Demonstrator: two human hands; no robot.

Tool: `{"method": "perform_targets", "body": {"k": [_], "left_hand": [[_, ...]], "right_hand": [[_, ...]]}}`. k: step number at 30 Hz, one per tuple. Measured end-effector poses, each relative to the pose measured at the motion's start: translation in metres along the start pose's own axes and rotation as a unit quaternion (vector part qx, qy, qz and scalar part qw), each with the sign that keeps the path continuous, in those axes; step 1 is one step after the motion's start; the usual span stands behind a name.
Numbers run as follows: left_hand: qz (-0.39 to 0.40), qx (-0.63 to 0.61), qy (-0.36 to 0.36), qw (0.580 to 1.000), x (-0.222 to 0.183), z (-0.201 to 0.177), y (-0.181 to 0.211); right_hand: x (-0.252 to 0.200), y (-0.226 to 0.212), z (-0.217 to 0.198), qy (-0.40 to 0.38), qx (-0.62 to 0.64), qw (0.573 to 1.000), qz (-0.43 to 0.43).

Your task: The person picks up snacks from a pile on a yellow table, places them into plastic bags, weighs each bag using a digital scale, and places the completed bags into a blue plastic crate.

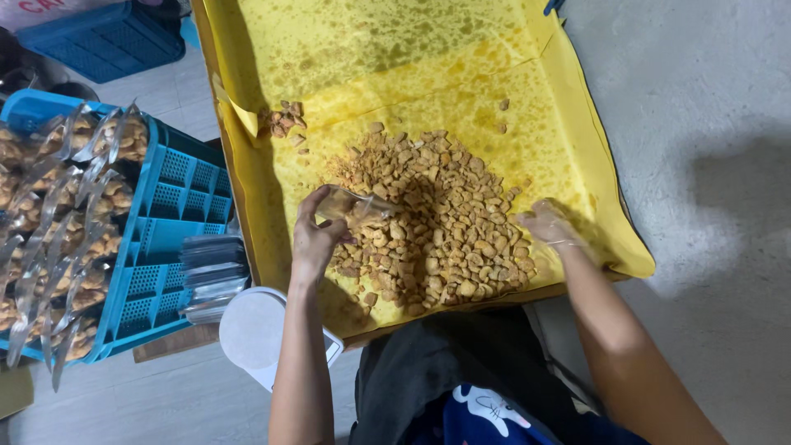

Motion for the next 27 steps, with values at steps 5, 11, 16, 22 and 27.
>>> {"method": "perform_targets", "body": {"k": [5,11,16,22,27], "left_hand": [[-0.009,0.003,-0.001,1.0,-0.001,0.004,-0.005],[-0.041,0.005,-0.004,0.999,-0.004,0.014,-0.013],[-0.017,0.003,-0.008,1.0,-0.004,0.014,-0.011],[-0.026,0.012,-0.015,0.999,-0.004,0.013,-0.014],[-0.047,0.011,-0.021,0.999,-0.005,0.012,-0.017]], "right_hand": [[-0.026,-0.068,0.013,0.018,0.011,1.0,0.001],[-0.033,-0.131,0.041,-0.114,0.295,0.948,-0.015],[-0.053,-0.146,0.03,-0.167,0.16,0.971,0.055],[-0.058,-0.154,0.033,-0.063,-0.076,0.99,-0.103],[-0.07,-0.159,0.025,-0.103,-0.141,0.983,-0.063]]}}
Point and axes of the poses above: each hand's wrist, its own x-axis towards the middle knuckle, its own z-axis out of the palm, y = z × x, the point moved 4 cm from there along x, towards the middle knuckle, and after that the axes turned 8 degrees about -x, right-handed, at the moved point
